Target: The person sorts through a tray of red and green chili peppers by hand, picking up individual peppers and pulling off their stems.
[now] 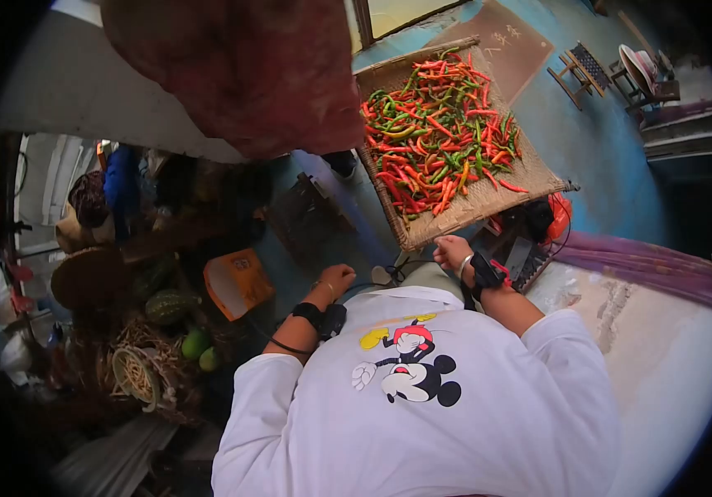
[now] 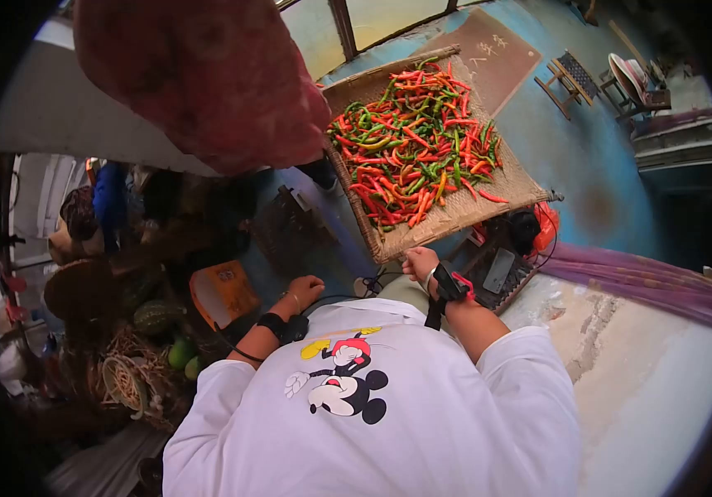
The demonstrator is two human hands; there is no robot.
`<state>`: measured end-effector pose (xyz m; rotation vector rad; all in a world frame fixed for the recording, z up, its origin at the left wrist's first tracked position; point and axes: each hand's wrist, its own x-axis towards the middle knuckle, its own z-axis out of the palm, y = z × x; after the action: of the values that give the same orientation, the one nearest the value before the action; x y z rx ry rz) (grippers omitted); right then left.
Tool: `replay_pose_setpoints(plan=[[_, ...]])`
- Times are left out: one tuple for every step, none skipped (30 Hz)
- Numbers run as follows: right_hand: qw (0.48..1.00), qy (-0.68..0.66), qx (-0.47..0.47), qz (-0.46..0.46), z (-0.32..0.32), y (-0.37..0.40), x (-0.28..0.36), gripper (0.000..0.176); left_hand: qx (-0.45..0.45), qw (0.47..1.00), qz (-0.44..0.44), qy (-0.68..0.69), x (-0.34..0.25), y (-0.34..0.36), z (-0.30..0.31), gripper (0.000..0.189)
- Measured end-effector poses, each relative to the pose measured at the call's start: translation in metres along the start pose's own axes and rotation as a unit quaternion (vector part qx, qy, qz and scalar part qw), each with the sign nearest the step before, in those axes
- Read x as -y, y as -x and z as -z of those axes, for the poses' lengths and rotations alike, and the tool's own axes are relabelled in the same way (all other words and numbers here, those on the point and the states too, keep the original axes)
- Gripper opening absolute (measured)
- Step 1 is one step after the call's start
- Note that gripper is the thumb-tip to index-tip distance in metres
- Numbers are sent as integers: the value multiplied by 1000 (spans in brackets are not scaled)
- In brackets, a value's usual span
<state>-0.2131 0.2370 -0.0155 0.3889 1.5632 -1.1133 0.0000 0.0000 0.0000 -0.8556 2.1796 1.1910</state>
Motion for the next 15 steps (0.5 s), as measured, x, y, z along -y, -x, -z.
replay_pose_setpoints(plan=[[1000, -16, -3, 6, -13, 1, -2, 20, -14, 999, -21, -36, 6, 3, 13, 24], [999, -32, -5, 12, -25, 3, -4, 20, -27, 996, -42, -74, 12, 5, 26, 23], [999, -30, -40, 7, 45, -4, 22, 20, -5, 996, -64, -57, -43, -48, -6, 23], [999, -36, -40, 3, 44, -6, 27, 18, -10, 996, -62, -62, -53, -58, 7, 22], [998, -41, -40, 0, 44, -10, 31, 17, -14, 996, -61, -66, -63, -69, 18, 21], [998, -39, -51, -7, 46, -16, 27, 17, -4, 995, -60, -78, -70, -78, 26, 21], [997, -53, -56, -10, 54, -17, 28, 17, 1, 993, -72, -90, -80, -91, 30, 21], [995, -65, -75, -4, 62, -17, 30, 17, 6, 991, -86, -101, -91, -102, 35, 21], [992, -80, -94, 1, 69, -16, 28, 18, 17, 989, -91, -112, -102, -110, 40, 21], [988, -106, -115, 4, 76, -15, 26, 17, 35, 987, -99, -121, -114, -118, 45, 21], [985, -120, -121, 3, 83, -15, 22, 17, 52, 984, -107, -131, -124, -125, 50, 22], [977, -151, -147, 4, 88, -16, 18, 17, 61, 981, -114, -142, -129, -134, 54, 22], [967, -182, -176, 2, 93, -14, 13, 17, 76, 978, -117, -152, -134, -142, 57, 22], [958, -221, -185, -8, 97, -13, 7, 17, 93, 975, -121, -163, -138, -151, 61, 22], [951, -239, -195, -12, 99, -12, 1, 17, 108, 970, -130, -176, -143, -162, 65, 22]])
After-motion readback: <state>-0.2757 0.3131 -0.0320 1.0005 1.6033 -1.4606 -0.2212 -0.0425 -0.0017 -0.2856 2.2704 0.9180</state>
